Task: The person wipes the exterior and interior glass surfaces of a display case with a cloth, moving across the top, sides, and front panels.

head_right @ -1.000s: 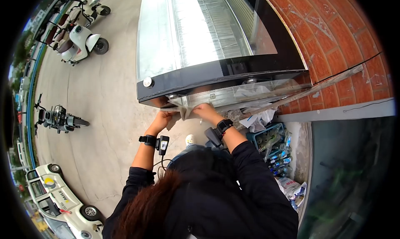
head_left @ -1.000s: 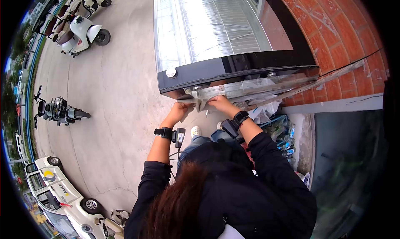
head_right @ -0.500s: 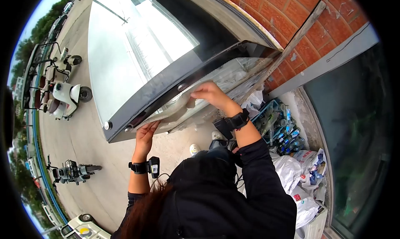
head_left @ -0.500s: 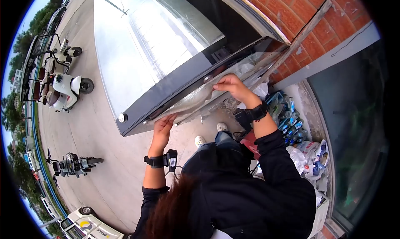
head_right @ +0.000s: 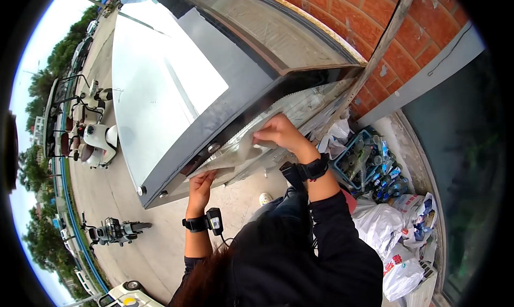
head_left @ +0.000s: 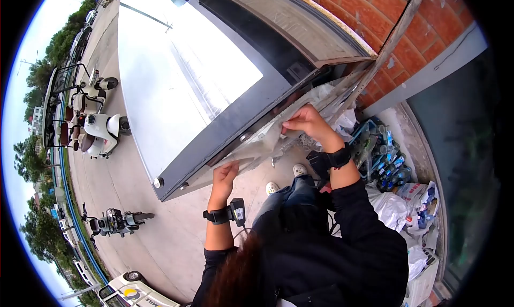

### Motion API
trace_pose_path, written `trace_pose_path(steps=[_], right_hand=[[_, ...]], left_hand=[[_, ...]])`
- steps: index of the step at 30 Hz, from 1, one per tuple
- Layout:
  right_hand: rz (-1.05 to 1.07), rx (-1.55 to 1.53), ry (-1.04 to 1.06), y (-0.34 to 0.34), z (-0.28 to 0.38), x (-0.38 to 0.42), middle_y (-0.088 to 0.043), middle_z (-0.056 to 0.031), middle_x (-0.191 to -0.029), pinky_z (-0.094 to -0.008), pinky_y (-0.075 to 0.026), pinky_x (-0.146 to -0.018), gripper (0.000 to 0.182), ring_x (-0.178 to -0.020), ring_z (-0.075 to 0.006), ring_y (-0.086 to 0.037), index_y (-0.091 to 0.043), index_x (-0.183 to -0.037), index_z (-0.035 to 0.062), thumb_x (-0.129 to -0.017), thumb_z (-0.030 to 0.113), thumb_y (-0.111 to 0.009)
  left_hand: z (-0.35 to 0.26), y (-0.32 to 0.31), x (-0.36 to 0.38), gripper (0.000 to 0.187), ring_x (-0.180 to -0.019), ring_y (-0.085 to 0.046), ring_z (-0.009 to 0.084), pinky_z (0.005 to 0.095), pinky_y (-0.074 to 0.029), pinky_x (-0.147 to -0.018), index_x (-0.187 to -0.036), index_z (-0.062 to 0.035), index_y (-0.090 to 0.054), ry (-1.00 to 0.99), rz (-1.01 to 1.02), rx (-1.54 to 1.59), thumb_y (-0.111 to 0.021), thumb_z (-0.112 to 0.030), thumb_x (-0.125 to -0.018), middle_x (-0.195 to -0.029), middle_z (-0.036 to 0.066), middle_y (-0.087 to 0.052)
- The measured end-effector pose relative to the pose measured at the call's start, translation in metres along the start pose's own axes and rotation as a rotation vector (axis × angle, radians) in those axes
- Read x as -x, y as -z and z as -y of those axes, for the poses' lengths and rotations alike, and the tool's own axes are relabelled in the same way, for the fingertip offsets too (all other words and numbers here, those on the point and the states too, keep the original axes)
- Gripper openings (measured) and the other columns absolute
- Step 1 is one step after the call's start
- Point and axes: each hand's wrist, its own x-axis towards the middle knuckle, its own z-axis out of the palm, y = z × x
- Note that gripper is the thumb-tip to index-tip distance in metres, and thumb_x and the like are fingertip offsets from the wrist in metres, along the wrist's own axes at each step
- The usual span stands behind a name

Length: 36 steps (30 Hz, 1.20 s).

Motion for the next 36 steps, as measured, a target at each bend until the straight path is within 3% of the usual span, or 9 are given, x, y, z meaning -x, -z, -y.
trace_pose_path(steps=[7,17,21,23,27,29,31,33,36], right_hand=[[0.141,0.201,0.175,-0.059,-0.023,-0.013,-0.060,-0.0062,-0.059,-0.0195,-0.039,-0.048,0.009,-0.050,-0.0073,-0.051,-0.060,-0.064,-0.0028,-0.067,0.004,-0.055],[0.087,-0.070,0.218,0.062,0.047,-0.004,-0.061,-0.0075,-0.065,-0.0185,-0.040,-0.061,0.015,-0.061,-0.0088,-0.054,-0.060,-0.069,-0.0043,-0.072,0.009,-0.056],[-0.064,-0.165,0.288,0.128,0.049,0.001,-0.060,-0.0142,-0.068,-0.0219,-0.044,-0.060,0.013,-0.062,-0.0188,-0.059,-0.058,-0.076,-0.0064,-0.072,0.006,-0.055],[-0.104,-0.161,0.301,0.160,0.039,0.004,-0.060,-0.0111,-0.069,-0.0212,-0.042,-0.063,0.016,-0.063,-0.0139,-0.056,-0.058,-0.076,-0.0052,-0.073,0.010,-0.054],[-0.415,-0.323,0.344,0.203,-0.007,0.005,-0.059,-0.0090,-0.070,-0.0222,-0.040,-0.065,0.018,-0.066,-0.0146,-0.055,-0.058,-0.078,-0.0047,-0.073,0.013,-0.056],[-0.807,-0.364,0.448,0.190,-0.021,0.003,-0.058,-0.0065,-0.073,-0.0216,-0.040,-0.064,0.016,-0.068,-0.0124,-0.053,-0.057,-0.080,-0.0023,-0.072,0.011,-0.057],[-0.789,-0.184,0.462,0.171,-0.034,0.001,-0.053,-0.0111,-0.090,-0.0244,-0.038,-0.073,0.024,-0.082,-0.0156,-0.050,-0.050,-0.093,-0.0017,-0.073,0.011,-0.056],[-1.160,0.442,0.581,0.133,-0.043,-0.008,-0.037,-0.0194,-0.112,-0.0311,-0.029,-0.087,0.036,-0.102,-0.0265,-0.038,-0.038,-0.109,-0.0008,-0.076,0.009,-0.051],[-1.051,0.524,0.639,0.069,-0.051,-0.023,-0.008,-0.0237,-0.126,-0.0408,-0.012,-0.096,0.047,-0.118,-0.0392,-0.008,-0.024,-0.117,-0.0034,-0.076,0.006,-0.045]], left_hand=[[0.003,0.033,0.046,0.026,-0.096,-0.049,0.0253,0.0363,-0.033,-0.090,-0.098,0.0067,-0.049,-0.132,-0.176,0.243,-0.046,-0.008,-0.077,-0.101,0.016,-0.052],[-0.047,-0.065,-0.034,0.036,-0.107,-0.041,0.0284,0.0381,-0.025,-0.094,-0.107,0.0097,-0.042,-0.164,0.135,-0.010,-0.045,-0.010,-0.077,-0.110,0.021,-0.044],[-0.076,-0.120,-0.064,0.037,-0.110,-0.037,0.0295,0.0390,-0.025,-0.095,-0.110,0.0090,-0.039,-0.275,0.225,0.029,-0.041,-0.004,-0.075,-0.113,0.022,-0.041],[-0.077,-0.141,-0.081,0.038,-0.110,-0.037,0.0300,0.0394,-0.024,-0.095,-0.110,0.0087,-0.039,-0.306,0.249,0.065,-0.039,-0.001,-0.074,-0.114,0.022,-0.041],[-0.060,-0.191,-0.125,0.048,-0.113,-0.033,0.0274,0.0348,-0.022,-0.096,-0.115,0.0090,-0.033,-0.250,0.399,-0.008,-0.032,0.007,-0.067,-0.119,0.021,-0.036],[-0.050,-0.197,-0.130,0.050,-0.115,-0.032,0.0261,0.0331,-0.021,-0.097,-0.115,0.0098,-0.031,-0.265,0.429,-0.038,-0.030,0.008,-0.065,-0.120,0.021,-0.034],[-0.054,-0.198,-0.122,0.050,-0.115,-0.031,0.0264,0.0340,-0.021,-0.096,-0.114,0.0104,-0.032,-0.297,0.345,-0.066,-0.030,0.008,-0.064,-0.120,0.021,-0.035],[-0.058,-0.186,-0.108,0.050,-0.115,-0.031,0.0273,0.0348,-0.020,-0.097,-0.113,0.0107,-0.033,-0.297,0.317,-0.101,-0.028,0.009,-0.063,-0.119,0.021,-0.036],[-0.054,-0.151,-0.085,0.051,-0.114,-0.032,0.0287,0.0370,-0.021,-0.096,-0.116,0.0089,-0.027,-0.430,0.227,-0.245,-0.029,0.009,-0.065,-0.119,0.021,-0.035]])
